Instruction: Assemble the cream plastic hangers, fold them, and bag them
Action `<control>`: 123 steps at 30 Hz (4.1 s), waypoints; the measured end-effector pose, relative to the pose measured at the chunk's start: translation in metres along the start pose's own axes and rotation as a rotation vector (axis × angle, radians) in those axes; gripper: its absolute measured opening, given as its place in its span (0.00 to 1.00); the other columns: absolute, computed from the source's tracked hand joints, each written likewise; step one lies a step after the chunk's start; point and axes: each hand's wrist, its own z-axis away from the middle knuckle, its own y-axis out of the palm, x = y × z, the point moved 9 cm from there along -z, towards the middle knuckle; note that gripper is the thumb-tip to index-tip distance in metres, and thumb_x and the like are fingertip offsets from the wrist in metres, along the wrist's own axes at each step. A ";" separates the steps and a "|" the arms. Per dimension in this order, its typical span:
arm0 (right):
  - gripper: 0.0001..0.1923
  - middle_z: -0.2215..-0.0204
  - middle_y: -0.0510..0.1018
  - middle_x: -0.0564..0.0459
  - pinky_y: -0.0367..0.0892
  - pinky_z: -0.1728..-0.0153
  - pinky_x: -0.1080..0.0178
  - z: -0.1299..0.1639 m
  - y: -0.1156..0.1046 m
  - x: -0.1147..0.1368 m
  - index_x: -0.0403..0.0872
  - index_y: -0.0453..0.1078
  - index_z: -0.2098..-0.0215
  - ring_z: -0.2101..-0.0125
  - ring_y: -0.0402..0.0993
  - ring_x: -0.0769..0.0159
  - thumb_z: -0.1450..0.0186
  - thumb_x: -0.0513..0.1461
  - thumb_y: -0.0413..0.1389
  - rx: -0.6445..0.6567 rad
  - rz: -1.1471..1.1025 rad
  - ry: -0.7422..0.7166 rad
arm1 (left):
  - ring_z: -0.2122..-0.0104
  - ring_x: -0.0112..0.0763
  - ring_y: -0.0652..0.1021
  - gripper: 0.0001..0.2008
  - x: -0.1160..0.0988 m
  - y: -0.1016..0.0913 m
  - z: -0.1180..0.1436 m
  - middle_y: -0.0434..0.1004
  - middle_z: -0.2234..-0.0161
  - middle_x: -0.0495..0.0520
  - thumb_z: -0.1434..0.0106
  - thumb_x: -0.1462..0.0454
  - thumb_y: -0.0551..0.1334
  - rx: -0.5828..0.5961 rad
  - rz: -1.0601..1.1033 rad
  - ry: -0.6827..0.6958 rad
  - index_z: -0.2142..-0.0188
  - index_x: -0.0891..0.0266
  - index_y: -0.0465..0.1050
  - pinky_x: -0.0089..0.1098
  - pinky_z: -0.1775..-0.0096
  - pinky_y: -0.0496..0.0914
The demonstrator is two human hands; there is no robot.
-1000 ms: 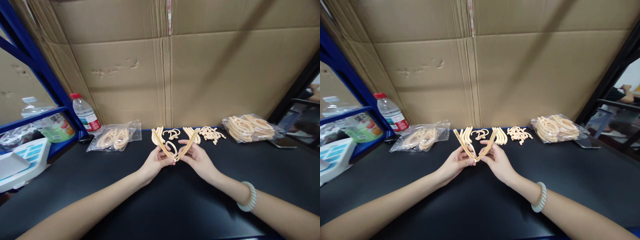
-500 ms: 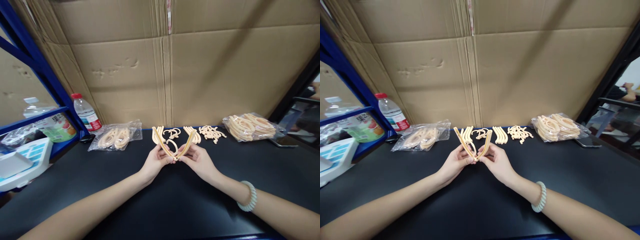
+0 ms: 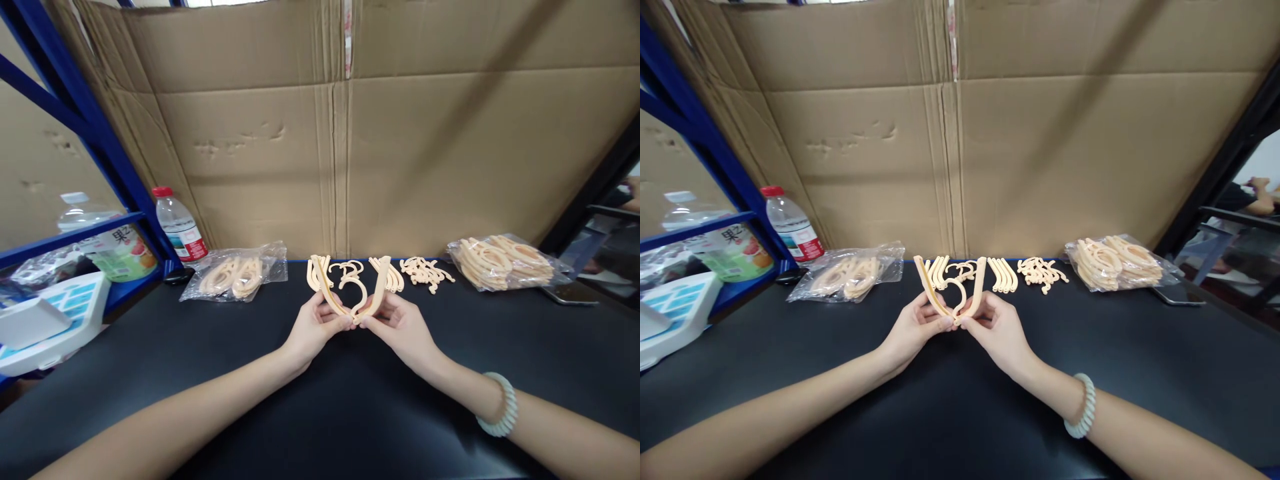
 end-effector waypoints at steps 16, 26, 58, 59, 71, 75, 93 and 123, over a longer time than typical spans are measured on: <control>0.17 0.71 0.75 0.54 0.71 0.65 0.63 -0.005 -0.014 -0.016 0.46 0.72 0.66 0.70 0.73 0.68 0.51 0.42 0.69 -0.064 -0.146 0.233 | 0.72 0.29 0.81 0.16 0.003 -0.007 0.002 0.79 0.73 0.51 0.50 0.64 0.73 -0.089 0.022 -0.095 0.67 0.66 0.68 0.28 0.64 0.75; 0.14 0.75 0.75 0.56 0.69 0.67 0.63 -0.043 -0.083 0.005 0.45 0.73 0.70 0.73 0.72 0.69 0.51 0.42 0.69 0.162 0.101 0.210 | 0.75 0.22 0.79 0.06 -0.018 -0.056 -0.023 0.77 0.74 0.51 0.46 0.71 0.69 -0.214 0.131 -0.119 0.71 0.69 0.72 0.18 0.69 0.75; 0.13 0.75 0.78 0.52 0.68 0.72 0.62 -0.038 -0.083 0.016 0.46 0.75 0.71 0.74 0.73 0.65 0.44 0.47 0.62 0.416 0.708 0.033 | 0.73 0.31 0.75 0.12 -0.051 -0.064 -0.032 0.78 0.74 0.50 0.48 0.56 0.68 0.261 -0.962 -0.018 0.72 0.63 0.75 0.27 0.70 0.66; 0.13 0.75 0.78 0.52 0.68 0.72 0.62 -0.038 -0.083 0.015 0.45 0.75 0.71 0.75 0.73 0.65 0.44 0.47 0.62 0.410 0.707 0.034 | 0.72 0.32 0.76 0.11 -0.052 -0.064 -0.033 0.78 0.73 0.51 0.48 0.56 0.68 0.245 -0.959 -0.007 0.72 0.62 0.75 0.28 0.69 0.66; 0.12 0.74 0.79 0.52 0.68 0.71 0.62 -0.036 -0.079 0.020 0.46 0.76 0.71 0.74 0.73 0.65 0.45 0.47 0.62 0.443 0.709 0.020 | 0.75 0.29 0.73 0.11 -0.051 -0.062 -0.031 0.76 0.76 0.49 0.48 0.57 0.68 0.259 -0.952 -0.019 0.73 0.63 0.75 0.26 0.72 0.64; 0.13 0.74 0.78 0.51 0.68 0.72 0.62 -0.037 -0.079 0.022 0.45 0.75 0.71 0.74 0.72 0.65 0.44 0.47 0.62 0.431 0.700 0.023 | 0.74 0.30 0.74 0.11 -0.052 -0.061 -0.032 0.76 0.74 0.50 0.48 0.57 0.67 0.236 -0.948 -0.005 0.72 0.63 0.75 0.26 0.71 0.64; 0.11 0.74 0.77 0.52 0.68 0.71 0.62 -0.037 -0.077 0.021 0.45 0.72 0.71 0.74 0.71 0.66 0.42 0.45 0.60 0.414 0.689 0.020 | 0.74 0.29 0.72 0.12 -0.053 -0.065 -0.033 0.74 0.75 0.49 0.43 0.56 0.64 0.120 -1.128 0.117 0.73 0.63 0.72 0.26 0.71 0.62; 0.09 0.78 0.72 0.53 0.64 0.76 0.66 -0.037 -0.095 -0.016 0.44 0.68 0.73 0.76 0.68 0.67 0.44 0.43 0.58 0.458 0.931 0.152 | 0.71 0.29 0.71 0.06 -0.043 -0.059 -0.031 0.70 0.72 0.49 0.42 0.61 0.59 0.292 -1.278 0.296 0.71 0.62 0.69 0.29 0.67 0.66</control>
